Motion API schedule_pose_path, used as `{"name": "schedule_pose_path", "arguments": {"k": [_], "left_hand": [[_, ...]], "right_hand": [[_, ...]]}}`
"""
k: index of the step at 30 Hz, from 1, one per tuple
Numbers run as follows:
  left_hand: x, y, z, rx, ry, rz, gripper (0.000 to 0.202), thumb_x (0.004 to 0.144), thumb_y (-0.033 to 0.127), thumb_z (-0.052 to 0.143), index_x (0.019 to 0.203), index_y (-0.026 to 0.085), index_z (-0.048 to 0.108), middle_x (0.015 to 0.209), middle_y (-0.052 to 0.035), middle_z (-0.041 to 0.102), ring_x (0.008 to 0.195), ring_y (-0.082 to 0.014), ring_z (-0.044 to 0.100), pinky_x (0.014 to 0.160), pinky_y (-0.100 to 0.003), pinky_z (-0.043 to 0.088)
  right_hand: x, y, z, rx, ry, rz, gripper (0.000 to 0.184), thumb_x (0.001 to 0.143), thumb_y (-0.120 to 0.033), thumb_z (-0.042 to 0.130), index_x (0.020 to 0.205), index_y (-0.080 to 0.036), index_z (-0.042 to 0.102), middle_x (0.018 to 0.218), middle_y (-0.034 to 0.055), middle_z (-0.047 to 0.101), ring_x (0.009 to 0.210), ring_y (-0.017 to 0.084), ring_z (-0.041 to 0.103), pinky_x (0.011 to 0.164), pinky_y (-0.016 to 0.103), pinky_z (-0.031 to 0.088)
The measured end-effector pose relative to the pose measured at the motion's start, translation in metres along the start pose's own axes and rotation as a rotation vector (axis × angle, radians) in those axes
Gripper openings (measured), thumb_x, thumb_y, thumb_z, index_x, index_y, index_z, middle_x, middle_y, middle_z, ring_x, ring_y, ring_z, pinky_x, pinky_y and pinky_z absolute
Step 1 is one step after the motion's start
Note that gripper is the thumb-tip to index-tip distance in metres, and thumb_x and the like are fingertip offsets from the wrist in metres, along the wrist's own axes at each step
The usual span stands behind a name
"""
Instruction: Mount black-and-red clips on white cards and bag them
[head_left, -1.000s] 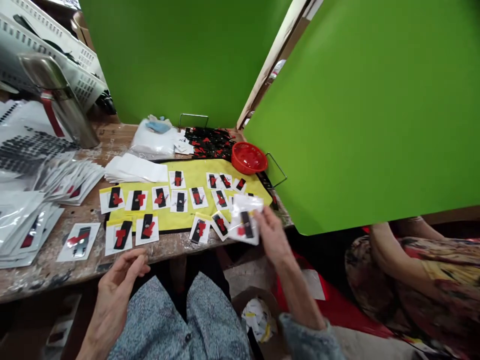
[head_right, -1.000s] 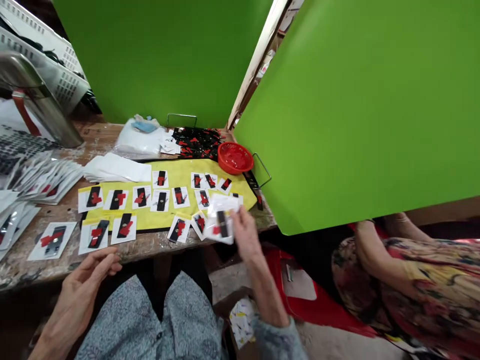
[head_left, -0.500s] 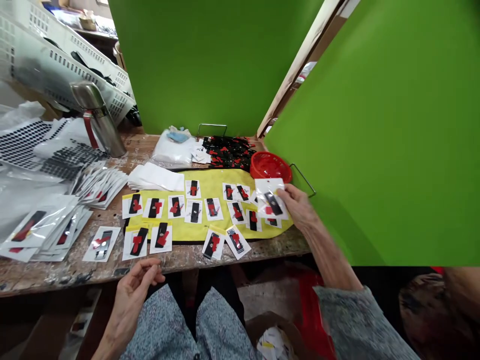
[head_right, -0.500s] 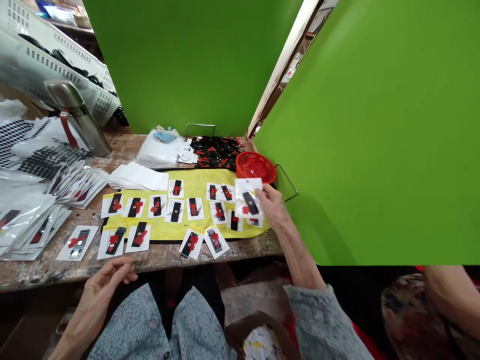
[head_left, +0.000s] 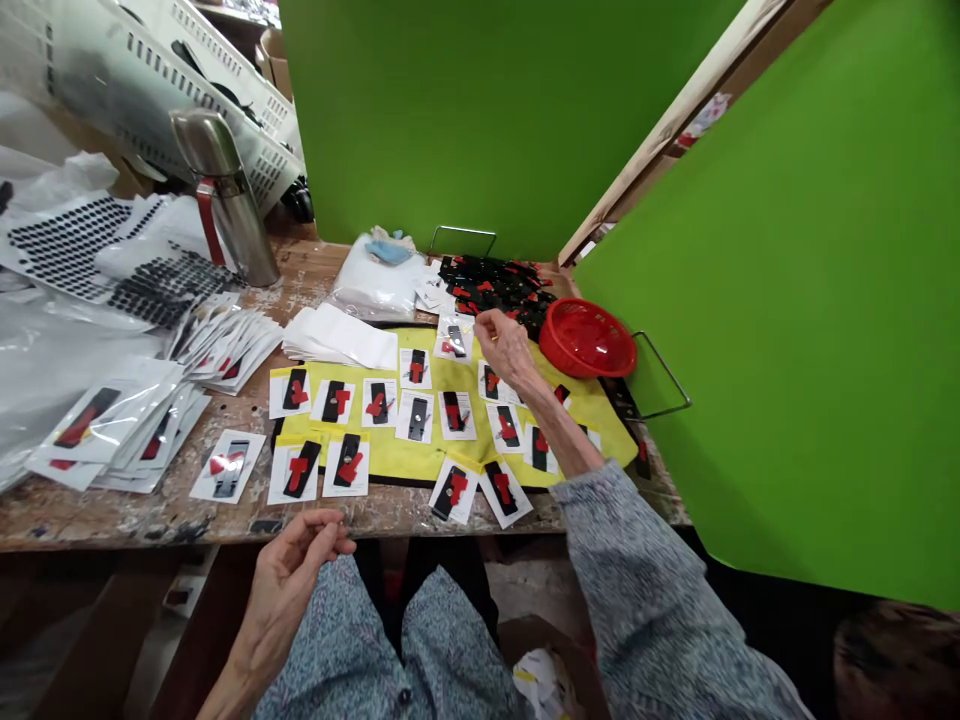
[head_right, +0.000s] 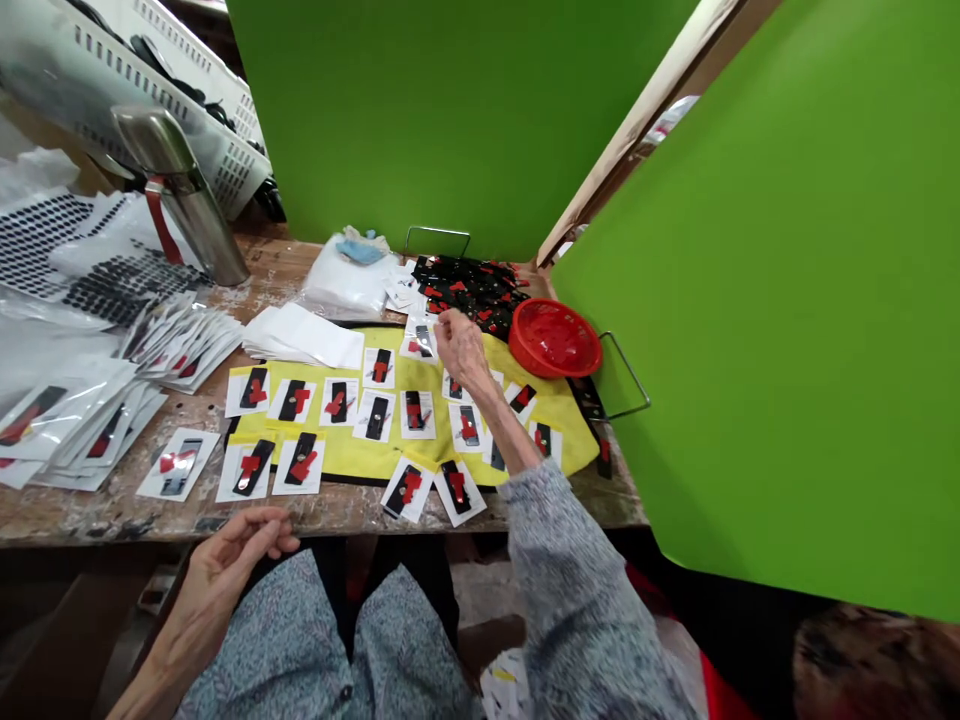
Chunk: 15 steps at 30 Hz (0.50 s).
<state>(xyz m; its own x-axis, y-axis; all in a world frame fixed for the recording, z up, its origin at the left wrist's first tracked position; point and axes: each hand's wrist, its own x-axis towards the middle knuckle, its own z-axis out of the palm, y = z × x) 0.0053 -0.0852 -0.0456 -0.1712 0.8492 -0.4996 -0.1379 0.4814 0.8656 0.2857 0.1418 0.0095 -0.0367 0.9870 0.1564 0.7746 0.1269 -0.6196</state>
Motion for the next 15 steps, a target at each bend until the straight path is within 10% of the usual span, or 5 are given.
{"name": "schedule_pose_path", "arguments": {"k": [7, 15], "left_hand": [[0.0, -0.003, 0.0, 0.018, -0.003, 0.01, 0.04, 0.067, 0.051, 0.077, 0.088, 0.018, 0.071, 0.075, -0.0047, 0.073, 0.074, -0.0205, 0.07, 0.07, -0.028, 0.055], [0.0, 0.004, 0.002, 0.019, 0.048, -0.136, 0.061, 0.044, 0.06, 0.084, 0.084, 0.016, 0.071, 0.071, -0.0074, 0.074, 0.073, -0.025, 0.072, 0.071, -0.03, 0.058]], "right_hand": [[-0.056, -0.012, 0.011, 0.054, -0.271, -0.128, 0.016, 0.085, -0.028, 0.051, 0.083, -0.018, 0.064, 0.075, 0.0019, 0.065, 0.068, 0.016, 0.056, 0.065, 0.028, 0.041], [-0.004, 0.063, -0.071, -0.305, 0.253, 0.192, 0.025, 0.097, -0.022, 0.044, 0.108, -0.01, 0.064, 0.109, 0.015, 0.065, 0.096, 0.023, 0.062, 0.088, 0.043, 0.05]]}}
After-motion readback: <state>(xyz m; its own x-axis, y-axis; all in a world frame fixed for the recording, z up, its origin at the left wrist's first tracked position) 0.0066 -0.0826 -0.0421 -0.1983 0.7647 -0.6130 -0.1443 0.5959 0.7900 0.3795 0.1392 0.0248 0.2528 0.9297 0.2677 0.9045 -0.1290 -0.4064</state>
